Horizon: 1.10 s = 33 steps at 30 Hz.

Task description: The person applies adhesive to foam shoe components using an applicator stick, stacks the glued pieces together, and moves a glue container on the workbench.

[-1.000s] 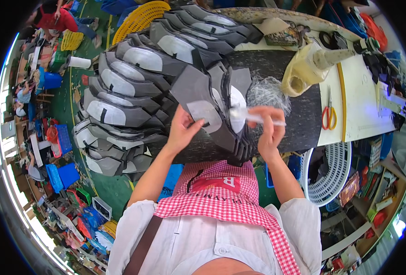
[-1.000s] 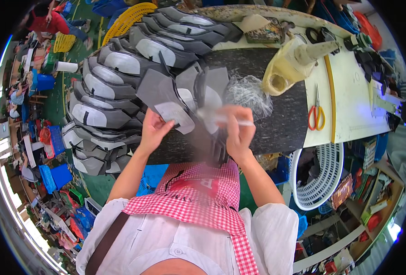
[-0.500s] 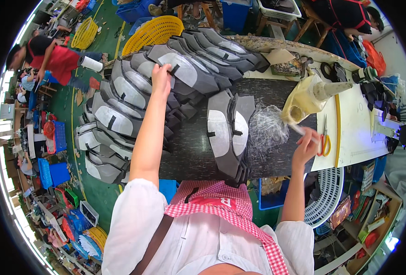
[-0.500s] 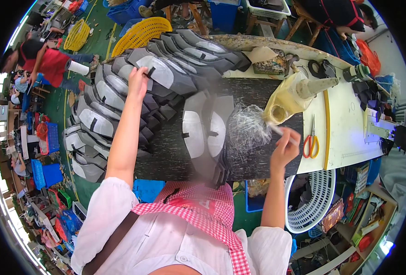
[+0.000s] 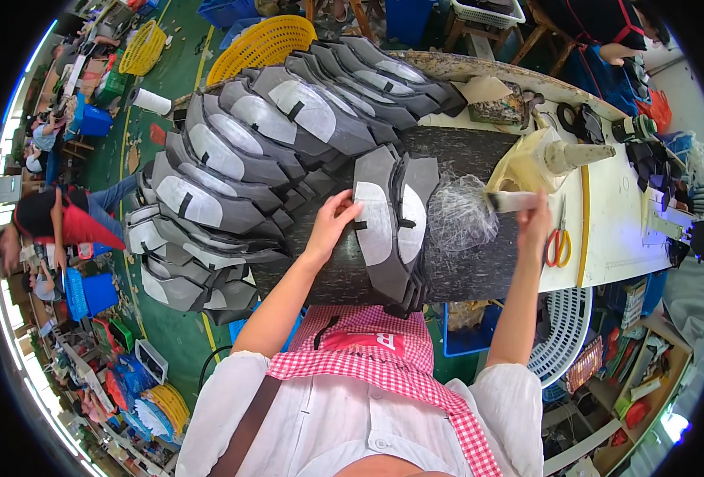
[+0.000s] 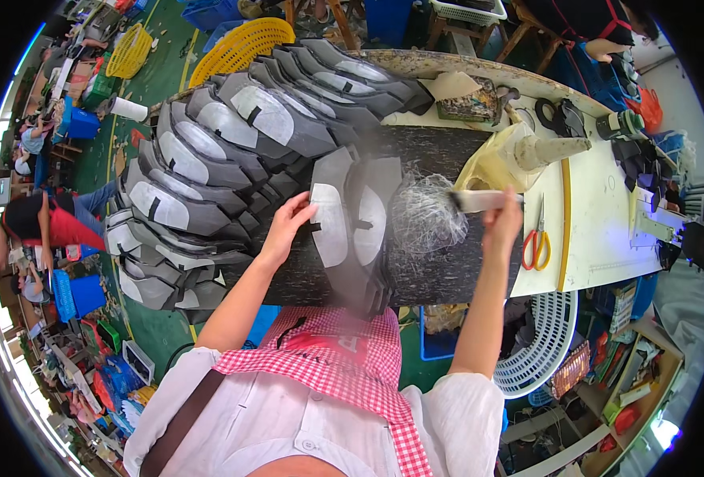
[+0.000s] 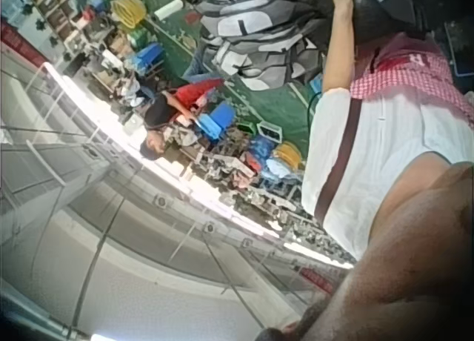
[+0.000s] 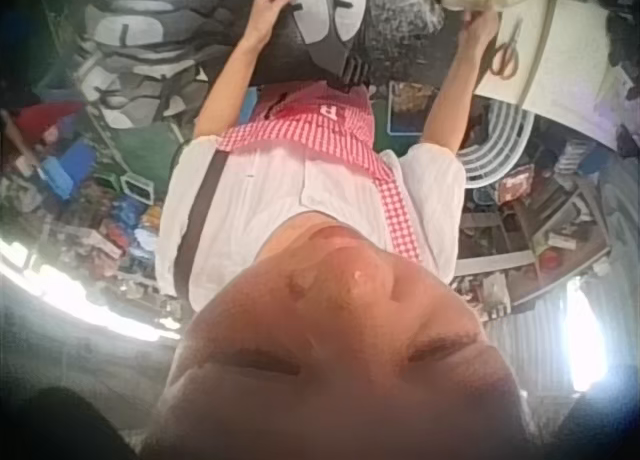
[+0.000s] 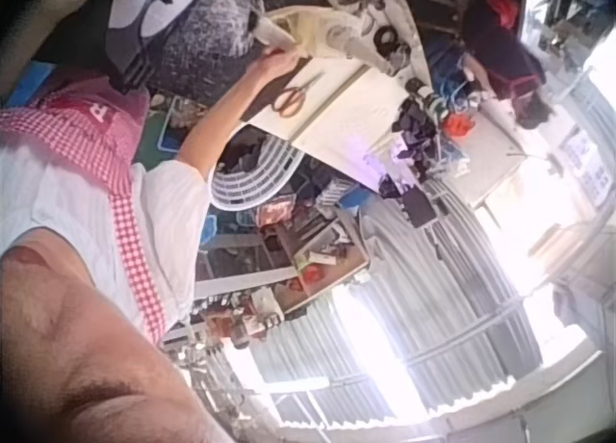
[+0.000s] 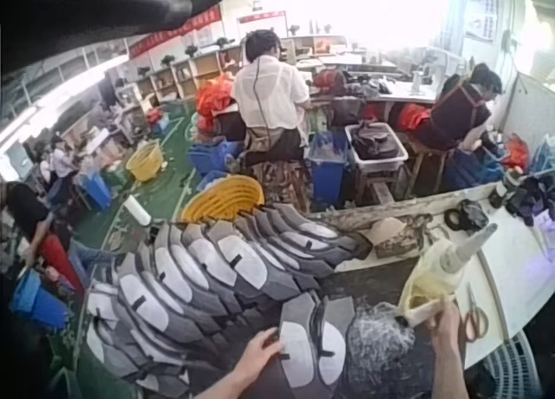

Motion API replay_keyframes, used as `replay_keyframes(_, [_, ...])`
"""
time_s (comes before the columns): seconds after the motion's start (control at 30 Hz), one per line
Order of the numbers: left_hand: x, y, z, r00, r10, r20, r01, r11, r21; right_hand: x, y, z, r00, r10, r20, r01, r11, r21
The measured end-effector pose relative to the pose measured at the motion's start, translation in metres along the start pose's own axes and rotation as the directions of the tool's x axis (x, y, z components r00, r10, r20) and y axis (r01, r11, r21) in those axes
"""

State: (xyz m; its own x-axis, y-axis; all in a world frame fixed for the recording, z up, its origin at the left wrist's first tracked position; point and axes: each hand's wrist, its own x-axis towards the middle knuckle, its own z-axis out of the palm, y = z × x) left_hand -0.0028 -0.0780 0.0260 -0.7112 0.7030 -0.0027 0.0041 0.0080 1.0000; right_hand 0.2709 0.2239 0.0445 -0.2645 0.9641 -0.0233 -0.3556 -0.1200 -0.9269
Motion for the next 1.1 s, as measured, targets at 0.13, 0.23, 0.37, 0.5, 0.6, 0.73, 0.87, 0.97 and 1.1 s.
replay_keyframes(0.13, [0.017,0.013,0.001,0.982,-0.032,0.188,0.056,0.991,-0.122,-0.084,0.029,0.113,0.862,-0.031,0.506,0.019,0.999,0.03])
replay_keyframes(0.23, [0.017,0.008,-0.002,0.993,-0.011,0.117,0.01,1.0,0.005,-0.071,0.045,0.148,0.839,-0.108,0.532,0.142,0.99,-0.022])
replay_keyframes(0.37, [0.014,0.023,0.008,0.975,-0.061,0.214,0.081,0.993,-0.09,-0.054,0.059,0.174,0.914,-0.12,0.387,0.204,0.961,-0.184])
replay_keyframes(0.5, [0.021,0.013,-0.003,0.952,-0.121,0.282,0.175,0.969,-0.174,-0.135,0.07,0.119,0.781,-0.314,0.54,0.433,0.895,-0.106])
replay_keyframes(0.6, [0.033,0.013,-0.008,0.92,-0.13,0.371,0.219,0.953,-0.209,-0.163,0.078,0.066,0.679,-0.361,0.639,0.553,0.824,-0.121])
replay_keyframes(0.73, [0.017,0.012,0.008,0.967,0.211,0.144,-0.223,0.972,0.076,-0.168,0.048,0.051,0.714,-0.384,0.585,0.567,0.807,-0.163])
replay_keyframes(0.87, [-0.018,0.027,0.033,0.916,0.38,0.133,-0.39,0.919,0.062,-0.174,0.061,0.049,0.368,-0.426,0.827,0.86,0.495,-0.127])
replay_keyframes(0.97, [-0.033,0.013,0.024,0.924,0.349,0.157,-0.352,0.936,-0.007,-0.188,0.086,0.004,0.487,-0.391,0.781,0.791,0.576,-0.204])
replay_keyframes(1.1, [-0.043,0.014,0.018,0.899,0.408,0.158,-0.393,0.912,-0.121,-0.196,0.069,0.02,0.714,-0.463,0.525,0.612,0.777,-0.148])
